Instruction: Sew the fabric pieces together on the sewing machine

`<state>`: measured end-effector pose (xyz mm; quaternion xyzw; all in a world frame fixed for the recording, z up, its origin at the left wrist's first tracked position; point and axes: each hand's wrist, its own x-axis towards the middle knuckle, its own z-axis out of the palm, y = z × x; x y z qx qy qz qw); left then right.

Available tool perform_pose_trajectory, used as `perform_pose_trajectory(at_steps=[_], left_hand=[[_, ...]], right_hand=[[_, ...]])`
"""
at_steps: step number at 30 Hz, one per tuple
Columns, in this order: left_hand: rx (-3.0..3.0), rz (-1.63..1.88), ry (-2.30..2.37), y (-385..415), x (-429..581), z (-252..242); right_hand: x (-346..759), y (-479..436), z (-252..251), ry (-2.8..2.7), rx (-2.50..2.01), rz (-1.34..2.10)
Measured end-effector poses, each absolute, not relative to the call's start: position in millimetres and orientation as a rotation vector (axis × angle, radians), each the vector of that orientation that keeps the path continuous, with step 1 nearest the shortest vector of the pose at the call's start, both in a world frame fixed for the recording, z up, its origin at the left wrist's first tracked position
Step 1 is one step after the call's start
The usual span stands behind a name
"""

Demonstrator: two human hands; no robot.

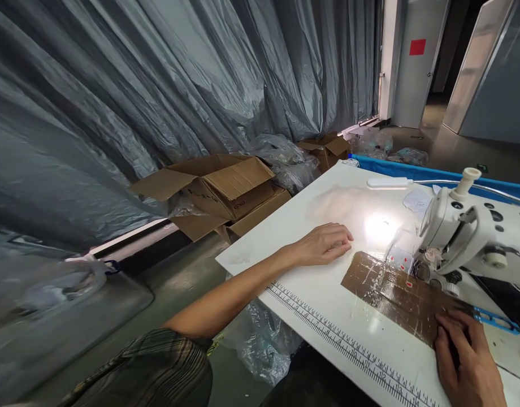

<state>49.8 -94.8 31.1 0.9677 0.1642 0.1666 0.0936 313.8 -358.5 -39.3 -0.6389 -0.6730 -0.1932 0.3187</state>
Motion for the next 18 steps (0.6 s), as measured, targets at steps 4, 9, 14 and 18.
perform_pose_trajectory(at_steps=[4, 9, 14, 18], left_hand=[[2.986, 0.272, 0.586, -95, 56, 33], [2.813, 0.166, 0.713, -91, 40, 59], [2.598, 0.045, 0.519, -126, 32, 69], [2.573, 0.195, 0.082, -171, 49, 44]], right_hand=[[314, -360, -35, -1.824, -1.713, -0.488], [309, -359, -33, -1.752, -1.720, -0.515], [304, -358, -29, -1.712, -1.740, -0.469], [302, -359, -28, -1.679, -1.768, -0.427]])
